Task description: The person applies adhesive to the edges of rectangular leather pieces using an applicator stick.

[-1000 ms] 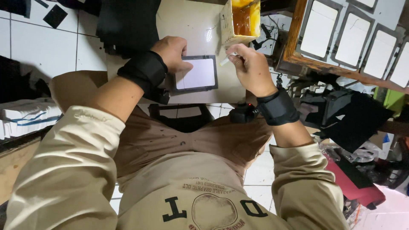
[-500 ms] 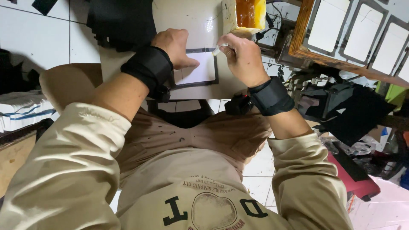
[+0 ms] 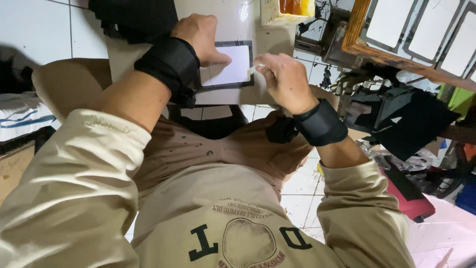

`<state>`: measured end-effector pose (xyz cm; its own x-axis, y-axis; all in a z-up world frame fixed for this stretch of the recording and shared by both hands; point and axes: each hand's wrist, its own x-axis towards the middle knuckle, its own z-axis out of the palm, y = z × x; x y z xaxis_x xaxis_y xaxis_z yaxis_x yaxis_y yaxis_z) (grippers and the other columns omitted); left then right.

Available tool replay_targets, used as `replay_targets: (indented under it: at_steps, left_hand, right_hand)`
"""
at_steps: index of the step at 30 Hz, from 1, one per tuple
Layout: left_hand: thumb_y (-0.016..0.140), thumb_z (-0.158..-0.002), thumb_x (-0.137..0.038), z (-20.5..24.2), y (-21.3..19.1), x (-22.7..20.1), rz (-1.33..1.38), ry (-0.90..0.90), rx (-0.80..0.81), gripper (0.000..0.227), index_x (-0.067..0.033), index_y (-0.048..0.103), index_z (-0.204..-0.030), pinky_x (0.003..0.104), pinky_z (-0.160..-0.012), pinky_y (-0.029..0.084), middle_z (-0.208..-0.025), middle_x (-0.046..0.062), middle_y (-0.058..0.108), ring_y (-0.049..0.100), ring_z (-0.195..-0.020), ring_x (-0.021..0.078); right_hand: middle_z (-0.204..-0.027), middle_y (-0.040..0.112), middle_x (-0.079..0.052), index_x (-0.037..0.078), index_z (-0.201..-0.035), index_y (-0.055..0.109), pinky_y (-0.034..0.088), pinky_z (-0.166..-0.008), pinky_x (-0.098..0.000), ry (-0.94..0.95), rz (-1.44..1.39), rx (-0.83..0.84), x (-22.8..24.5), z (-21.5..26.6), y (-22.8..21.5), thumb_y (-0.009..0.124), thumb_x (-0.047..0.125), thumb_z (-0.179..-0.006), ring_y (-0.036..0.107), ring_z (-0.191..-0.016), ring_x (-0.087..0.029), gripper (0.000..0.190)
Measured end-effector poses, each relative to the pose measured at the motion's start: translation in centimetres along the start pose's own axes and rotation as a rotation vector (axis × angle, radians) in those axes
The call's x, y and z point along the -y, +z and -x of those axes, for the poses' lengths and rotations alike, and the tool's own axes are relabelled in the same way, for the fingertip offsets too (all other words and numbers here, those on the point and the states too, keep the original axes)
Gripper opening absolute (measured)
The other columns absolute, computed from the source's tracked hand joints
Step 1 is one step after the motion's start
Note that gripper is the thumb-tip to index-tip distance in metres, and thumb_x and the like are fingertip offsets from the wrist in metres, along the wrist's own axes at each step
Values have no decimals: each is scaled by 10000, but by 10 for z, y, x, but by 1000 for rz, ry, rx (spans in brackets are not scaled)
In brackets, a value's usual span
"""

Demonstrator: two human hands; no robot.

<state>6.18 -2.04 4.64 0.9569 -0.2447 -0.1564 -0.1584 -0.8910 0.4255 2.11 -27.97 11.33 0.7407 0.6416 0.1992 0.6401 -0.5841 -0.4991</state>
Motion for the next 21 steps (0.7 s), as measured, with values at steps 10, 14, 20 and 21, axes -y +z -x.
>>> replay_targets:
  at_steps: [10,14,20,21]
  left_hand:
    - [934,-609,-549,-5,-6,-6,-7,-68,49,670,6,714,-912,503,-772,569,-897,236,719,703,-838,435]
    - [937,-607,-546,-3,-4,-4,-1,-53,17,676,11,717,-921,501,-774,570,-898,242,718,704,-836,437]
    - [944,-606,-537,-5,-2,-4,12,-34,9,652,13,721,-875,499,-760,572,-858,239,719,706,-824,429]
    - [939,-629,-549,-6,-2,-5,-14,-62,47,650,16,721,-866,489,-750,583,-847,234,722,717,-804,417]
  right_hand:
    - [-785,648,-134,92,-1083,723,486,-629,-419,76,1,-64,-10,-15,-7,739,90,-1003,611,-673,-314,81]
    - [-777,642,-145,85,-1095,705,498,-626,-412,56,-25,-106,-21,-32,-2,740,86,-1019,629,-668,-323,84]
    - [-874,706,-151,90,-1110,709,529,-665,-412,15,-19,-58,-11,-17,0,715,81,-1010,688,-770,-340,100]
    - [-891,709,-146,85,-1101,712,530,-687,-420,-14,27,-28,-7,-9,-1,706,87,-1008,688,-798,-344,93]
